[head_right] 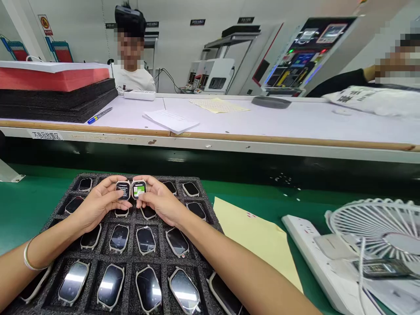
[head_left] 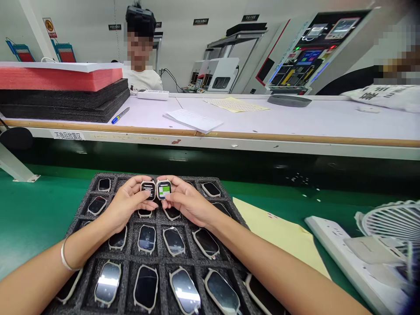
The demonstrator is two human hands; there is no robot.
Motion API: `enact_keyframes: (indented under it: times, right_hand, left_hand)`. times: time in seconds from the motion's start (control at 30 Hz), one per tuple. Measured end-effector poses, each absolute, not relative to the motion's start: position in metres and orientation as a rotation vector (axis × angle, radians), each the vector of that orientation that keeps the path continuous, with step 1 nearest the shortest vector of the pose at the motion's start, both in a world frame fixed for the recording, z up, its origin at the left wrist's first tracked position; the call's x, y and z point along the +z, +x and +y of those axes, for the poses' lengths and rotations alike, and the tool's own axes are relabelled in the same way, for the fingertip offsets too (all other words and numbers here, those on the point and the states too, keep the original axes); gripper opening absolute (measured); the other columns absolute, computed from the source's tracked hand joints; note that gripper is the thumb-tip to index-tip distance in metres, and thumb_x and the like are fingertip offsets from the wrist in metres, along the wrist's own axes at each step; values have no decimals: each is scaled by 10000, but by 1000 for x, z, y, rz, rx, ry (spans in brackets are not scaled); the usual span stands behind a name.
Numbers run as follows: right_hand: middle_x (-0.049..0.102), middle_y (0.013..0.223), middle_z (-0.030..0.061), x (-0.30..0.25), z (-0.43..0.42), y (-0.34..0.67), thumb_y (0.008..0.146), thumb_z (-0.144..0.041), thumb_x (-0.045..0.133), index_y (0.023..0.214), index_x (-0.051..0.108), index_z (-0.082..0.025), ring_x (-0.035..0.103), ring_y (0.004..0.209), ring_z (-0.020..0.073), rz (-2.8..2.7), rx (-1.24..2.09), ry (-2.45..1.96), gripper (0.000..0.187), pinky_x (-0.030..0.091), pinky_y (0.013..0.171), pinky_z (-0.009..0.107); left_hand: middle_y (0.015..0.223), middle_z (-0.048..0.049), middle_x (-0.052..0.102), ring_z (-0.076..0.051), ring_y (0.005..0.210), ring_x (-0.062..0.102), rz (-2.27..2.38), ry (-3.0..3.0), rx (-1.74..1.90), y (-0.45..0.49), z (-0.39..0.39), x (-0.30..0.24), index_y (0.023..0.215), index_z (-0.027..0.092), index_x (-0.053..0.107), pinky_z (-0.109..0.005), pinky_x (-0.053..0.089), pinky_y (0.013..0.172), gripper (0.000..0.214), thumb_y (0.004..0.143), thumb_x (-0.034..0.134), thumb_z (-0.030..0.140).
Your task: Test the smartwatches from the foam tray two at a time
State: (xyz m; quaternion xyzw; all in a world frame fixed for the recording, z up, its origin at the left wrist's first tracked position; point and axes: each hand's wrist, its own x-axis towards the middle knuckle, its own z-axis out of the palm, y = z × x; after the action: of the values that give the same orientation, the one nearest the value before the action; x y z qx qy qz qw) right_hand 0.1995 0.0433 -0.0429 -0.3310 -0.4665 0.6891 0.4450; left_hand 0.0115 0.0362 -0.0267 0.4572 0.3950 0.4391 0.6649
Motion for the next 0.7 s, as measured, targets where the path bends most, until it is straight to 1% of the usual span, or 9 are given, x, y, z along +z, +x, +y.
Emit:
enact_keyframes:
  times: [0.2,0.33,0.4,0.47,0.53,0.6,0.7]
  right_hand:
    - [628,765,-44,-41,42,200,678,-91,700,1122,573,-223,583,628,89,-1146,1692,-826,480,424,637,247]
    - [624,776,-40,-44,43,200,690,-119,732,1108,581,-228,569,611,88,-1189,1660,-828,458,414,609,246]
    - [622,770,-35,-45,44,199,726,-205,750,1079,596,-221,560,589,87,-1173,1659,-824,385,405,586,246]
    - [623,760,-23,-45,46,199,781,-348,728,1041,613,-209,554,559,89,-1131,1684,-811,317,402,565,252]
    - [630,765,-11,-45,46,198,805,-441,697,1012,625,-201,555,545,94,-1093,1710,-793,325,406,552,259]
    - [631,769,-14,-44,46,198,779,-421,731,1001,633,-202,557,549,92,-1090,1714,-790,327,409,551,254]
    - [628,790,-28,-44,44,198,707,-323,804,1006,639,-207,554,562,77,-1113,1693,-804,360,415,558,239]
  left_hand:
    - [1055,-12,669,-136,678,724,873,1029,998,12,34,-25,1082,200,578,-270,590,707,454,656,705,111]
    - [1012,-20,684,-156,683,730,872,1034,988,11,35,-25,1083,200,582,-278,588,701,452,661,723,119]
    - [964,-20,685,-161,665,729,873,1031,986,11,36,-26,1081,197,585,-284,587,681,405,705,735,185]
    - [914,-23,677,-174,645,726,873,1017,985,11,37,-27,1071,189,592,-297,584,652,328,778,700,291]
    - [901,-28,670,-191,639,729,864,1002,983,11,37,-27,1057,181,599,-314,583,638,286,830,636,351]
    - [917,-29,666,-203,648,733,851,994,978,11,37,-26,1050,179,605,-328,584,650,265,832,613,330]
    - [904,-16,660,-203,651,734,840,997,967,10,36,-26,1049,181,609,-334,585,677,274,787,628,257]
